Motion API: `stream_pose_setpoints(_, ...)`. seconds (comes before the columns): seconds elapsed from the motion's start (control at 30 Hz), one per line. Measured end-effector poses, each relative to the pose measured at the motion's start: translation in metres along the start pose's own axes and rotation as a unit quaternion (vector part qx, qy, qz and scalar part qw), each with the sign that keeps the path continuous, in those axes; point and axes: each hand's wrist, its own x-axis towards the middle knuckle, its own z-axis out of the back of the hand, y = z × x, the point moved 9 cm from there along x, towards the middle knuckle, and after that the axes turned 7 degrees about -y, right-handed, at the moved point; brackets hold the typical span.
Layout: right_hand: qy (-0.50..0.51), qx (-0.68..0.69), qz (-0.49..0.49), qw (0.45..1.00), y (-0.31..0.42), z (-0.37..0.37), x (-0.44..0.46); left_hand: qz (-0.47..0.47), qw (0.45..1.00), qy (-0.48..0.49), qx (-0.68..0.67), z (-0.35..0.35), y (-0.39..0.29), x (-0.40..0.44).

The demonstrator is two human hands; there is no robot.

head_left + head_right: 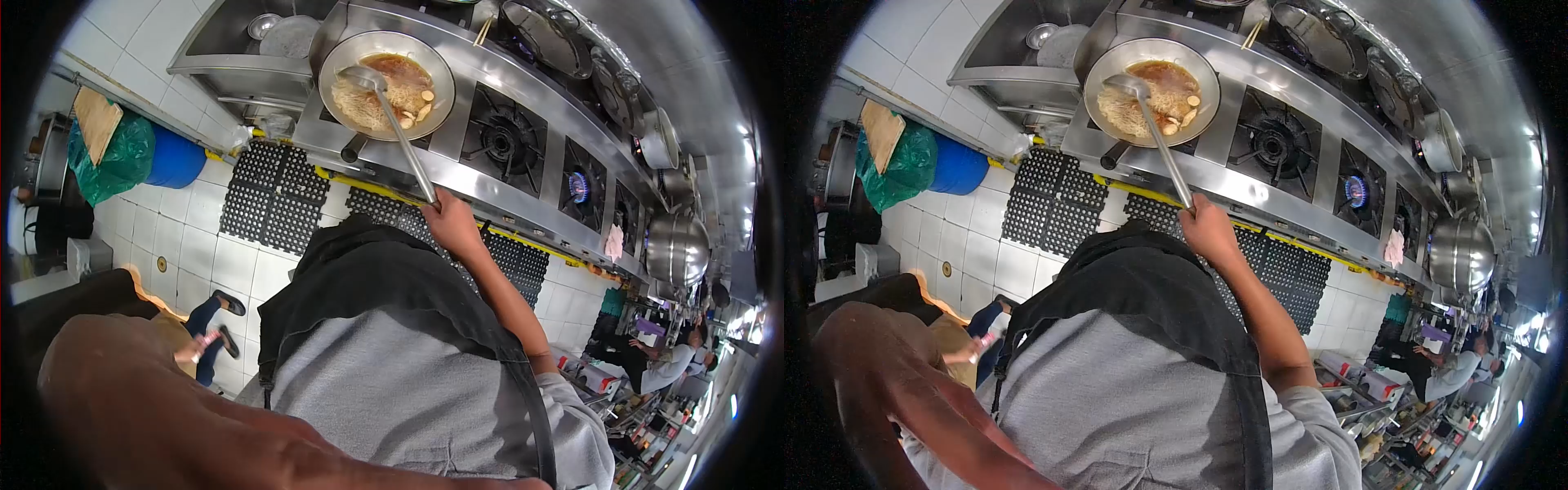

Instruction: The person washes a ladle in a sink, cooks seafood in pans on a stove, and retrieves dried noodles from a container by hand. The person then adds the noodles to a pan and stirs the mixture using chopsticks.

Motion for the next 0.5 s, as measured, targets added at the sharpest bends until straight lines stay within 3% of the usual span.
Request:
stream_pose_setpoints(0.23, -0.055, -0.083, 0.040, 0.994, 0.023, 0.010, 0.024, 0.002, 1.000, 0.004, -0.005, 0.005, 0.000, 0.001)
stream_pose_setpoints(0.37, -0.102, -0.165, 0.037, 0.980, -0.005, 0.006, 0.057, 0.005, 1.000, 0.014, -0.002, 0.004, -0.002, 0.006)
stream_pose_setpoints(0.5, -0.054, -0.185, 0.023, 0.981, -0.017, 0.043, 0.045, 0.008, 1.000, 0.013, 0.002, 0.002, -0.005, 0.007)
